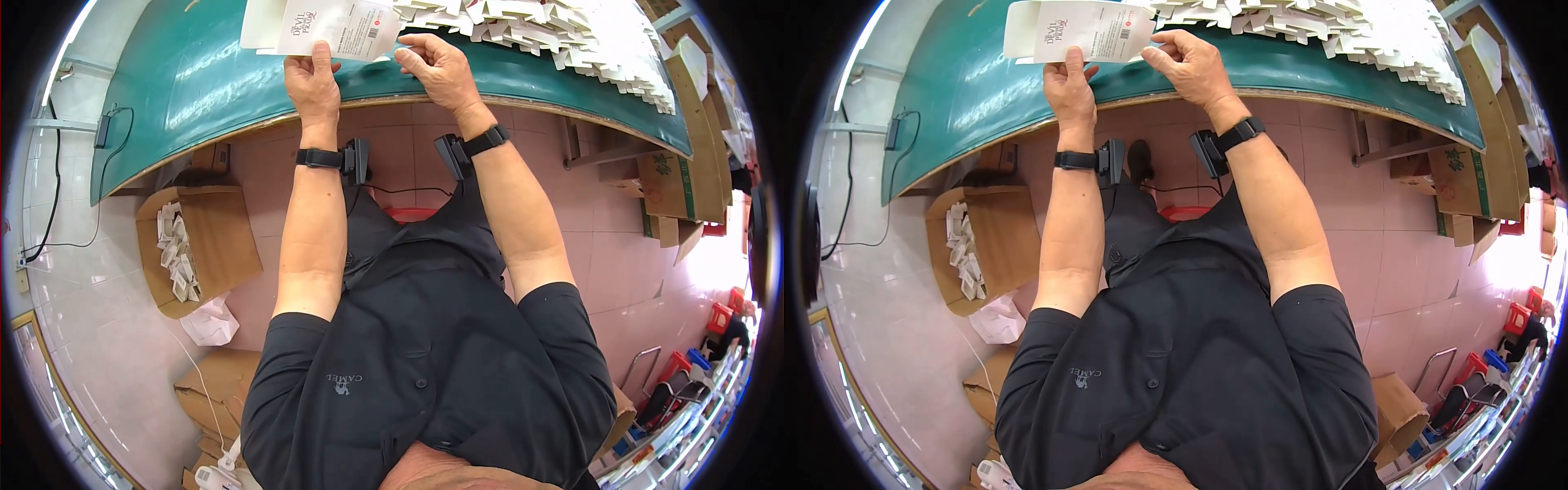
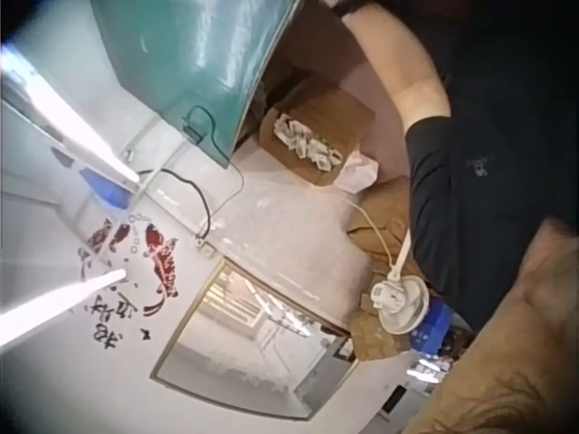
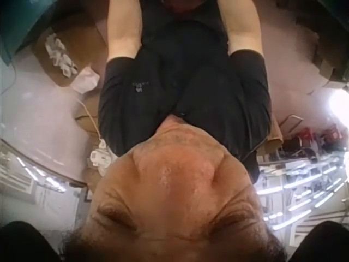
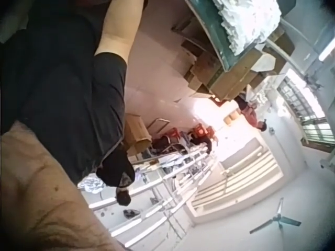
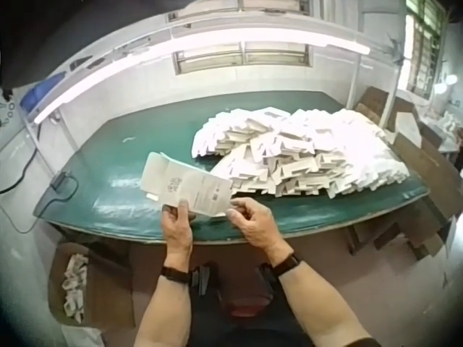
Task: The person picks up a flat white box from a pile, folds the sides and flaps by hand, and places the assembled box into a stack on the table. This process is repeated with several more boxes from the pile.
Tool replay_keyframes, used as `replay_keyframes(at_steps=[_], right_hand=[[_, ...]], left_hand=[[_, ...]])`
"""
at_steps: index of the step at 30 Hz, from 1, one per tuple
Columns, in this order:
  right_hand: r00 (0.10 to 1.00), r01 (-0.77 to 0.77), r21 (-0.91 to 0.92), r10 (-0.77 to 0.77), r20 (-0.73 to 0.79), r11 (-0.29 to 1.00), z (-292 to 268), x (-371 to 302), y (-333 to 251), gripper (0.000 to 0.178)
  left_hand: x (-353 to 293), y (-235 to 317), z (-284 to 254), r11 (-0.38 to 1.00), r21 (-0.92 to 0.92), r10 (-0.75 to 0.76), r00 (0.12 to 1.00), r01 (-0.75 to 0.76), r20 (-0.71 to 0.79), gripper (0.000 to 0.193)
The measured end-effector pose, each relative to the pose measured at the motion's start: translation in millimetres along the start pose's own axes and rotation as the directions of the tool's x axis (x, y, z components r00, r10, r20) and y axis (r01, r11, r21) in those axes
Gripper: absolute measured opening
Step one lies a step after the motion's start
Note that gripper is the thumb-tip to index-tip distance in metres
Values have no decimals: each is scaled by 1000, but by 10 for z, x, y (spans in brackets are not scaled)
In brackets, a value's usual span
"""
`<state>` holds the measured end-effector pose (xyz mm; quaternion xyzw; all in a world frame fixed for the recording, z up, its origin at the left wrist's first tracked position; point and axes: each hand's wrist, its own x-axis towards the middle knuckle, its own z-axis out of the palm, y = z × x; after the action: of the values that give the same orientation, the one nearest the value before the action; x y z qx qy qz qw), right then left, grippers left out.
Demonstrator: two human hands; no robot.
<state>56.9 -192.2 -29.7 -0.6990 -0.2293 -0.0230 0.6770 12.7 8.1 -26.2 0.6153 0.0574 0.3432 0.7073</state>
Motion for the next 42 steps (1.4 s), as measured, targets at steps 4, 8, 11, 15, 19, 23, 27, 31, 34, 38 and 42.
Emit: replay_keyframes(at_steps=[4,8,11,15,19,23,27,31,34,38,42], right_hand=[[1000,3,-13,-3,-12,1000,4,-1,-7,40],[1000,-8,-49,8,7,999,-4,-10,-23,34],[1000,-2,-48,2,12,999,-19,-2,-13,33],[1000,-10,-36,10,10,999,-16,-9,-16,33],[1000,-24,1,24,20,1000,-13,-7,-32,32],[999,-24,-10,24,22,1000,-16,-6,-57,32],[1000,-10,46,10,-2,999,14,23,-33,36],[1000,-29,28,29,-3,999,9,-1,-27,33],[998,-54,32,53,35,998,-17,-9,-68,32],[996,-75,35,74,53,997,-12,-26,-89,32],[997,-72,76,71,16,995,1,-10,-82,35]], left_hand=[[-2,-12,-5,1000,8,-1,1000,1,13,42],[1,-12,-7,1000,16,2,1000,-2,19,42],[-15,-3,-4,1000,25,0,1000,-1,20,43],[-20,0,-2,1000,29,0,1000,-1,21,43],[-17,1,6,1000,22,2,1000,-2,25,43],[-13,8,4,1000,23,5,1000,-6,25,44],[-39,16,-13,1000,20,8,1000,-8,27,43],[-25,30,1,1000,9,22,999,-22,31,43],[-63,39,-9,1000,2,8,1000,-8,29,42],[-59,45,-27,1000,17,-5,999,4,33,43],[-46,40,-10,1000,-9,-19,999,19,50,42]])
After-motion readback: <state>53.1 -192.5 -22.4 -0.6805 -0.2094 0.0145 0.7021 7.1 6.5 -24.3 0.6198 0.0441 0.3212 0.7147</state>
